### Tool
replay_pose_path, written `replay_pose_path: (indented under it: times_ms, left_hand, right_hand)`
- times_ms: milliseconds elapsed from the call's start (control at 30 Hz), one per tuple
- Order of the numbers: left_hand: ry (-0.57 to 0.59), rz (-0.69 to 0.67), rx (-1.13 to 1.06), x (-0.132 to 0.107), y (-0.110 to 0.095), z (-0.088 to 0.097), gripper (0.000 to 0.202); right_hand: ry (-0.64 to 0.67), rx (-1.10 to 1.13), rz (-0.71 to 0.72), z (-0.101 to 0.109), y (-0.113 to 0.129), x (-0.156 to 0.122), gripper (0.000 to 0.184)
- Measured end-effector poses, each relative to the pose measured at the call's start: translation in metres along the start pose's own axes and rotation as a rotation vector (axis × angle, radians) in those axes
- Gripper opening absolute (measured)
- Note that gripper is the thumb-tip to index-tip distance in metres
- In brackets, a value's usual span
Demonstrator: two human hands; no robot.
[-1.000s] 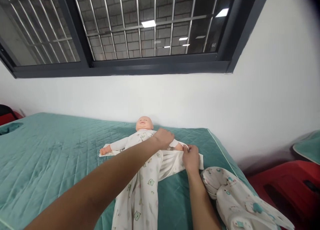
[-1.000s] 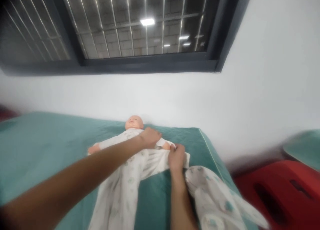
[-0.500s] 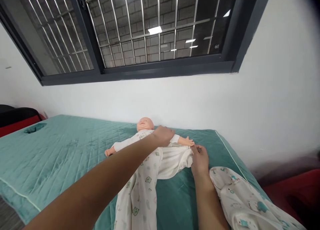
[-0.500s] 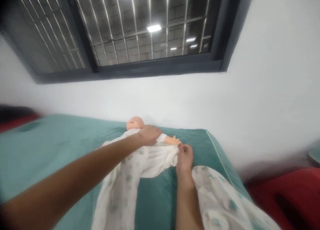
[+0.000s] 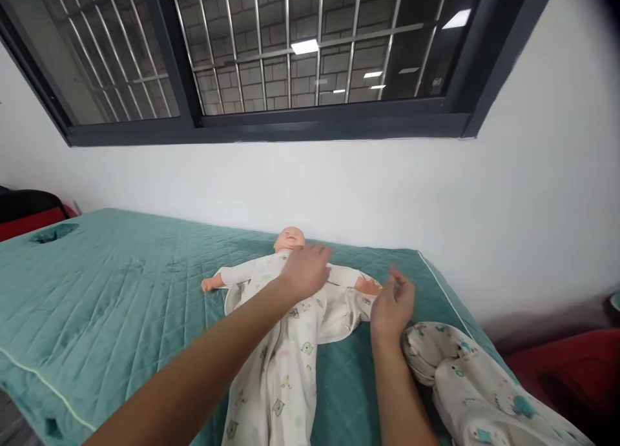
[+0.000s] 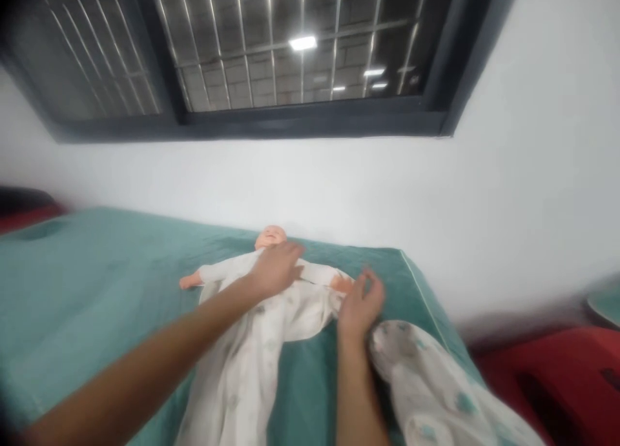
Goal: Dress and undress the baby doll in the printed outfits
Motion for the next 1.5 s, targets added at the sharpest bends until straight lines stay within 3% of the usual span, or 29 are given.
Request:
replay_pose_path:
  times_ms: [67,133,233,300,467,600,800,933,1067,1233,1367,1500]
  left_hand:
    - [-0.226,0.168,-0.133,-0.038,0.032,0.010,0.027]
    - [-0.422,0.423,-0.263,-0.082,0.067,0.005,0.027]
    - [-0.499,0.706,-0.593,-0.130,0.100,-0.024,0.036]
    - [-0.460,0.760,-0.769,-0.141,0.105,-0.040,0.042]
    - [-0.421,0.677,-0.886,-0.129,0.098,-0.045,0.046]
    - [-0.462,0.629,-0.845,-0.114,0.105,-0.047,0.044]
    - [-0.490,0.557,-0.548,-0.079,0.120,-0.050,0.036]
    - [-0.476,0.436,-0.677,-0.061,0.117,-0.054,0.031]
    - [-0.450,0.383,-0.904,-0.067,0.113,-0.057,0.034]
    - [-0.477,0.351,-0.985,-0.081,0.110,-0.055,0.039]
    - [-0.526,0.341,-0.975,-0.083,0.107,-0.053,0.021]
    - [-0.637,0.254,-0.790,-0.084,0.101,-0.045,0.012]
  right_hand:
    - [0.119,-0.033,0.056,-0.011,0.015,-0.018,0.040]
    - [0.278,0.015,0.066,-0.025,0.027,-0.039,0.040]
    - [0.500,0.012,0.068,-0.046,0.036,-0.068,0.038]
    - [0.615,-0.098,0.052,-0.057,0.034,-0.079,0.039]
    - [0.751,-0.383,-0.040,-0.067,0.020,-0.084,0.045]
    - [0.755,-0.248,-0.127,-0.069,0.016,-0.079,0.048]
    - [0.746,-0.083,-0.203,-0.073,0.006,-0.074,0.043]
    - [0.768,-0.081,-0.250,-0.075,0.000,-0.074,0.042]
    - [0.775,-0.102,-0.238,-0.075,0.000,-0.075,0.043]
    - [0.784,-0.125,-0.211,-0.074,0.004,-0.076,0.043]
    - [0.770,-0.162,-0.192,-0.073,0.007,-0.077,0.041]
    - [0.717,-0.207,-0.127,-0.072,0.011,-0.076,0.036]
Point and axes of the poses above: each hand's wrist, its own x-axis towards the middle knuckle, its own z-axis out of the back of the hand, y = z × x, the point moved 5 cm from there along x, towards the middle knuckle, and after that the axes turned 7 degrees about -z, right-handed, at the moved point
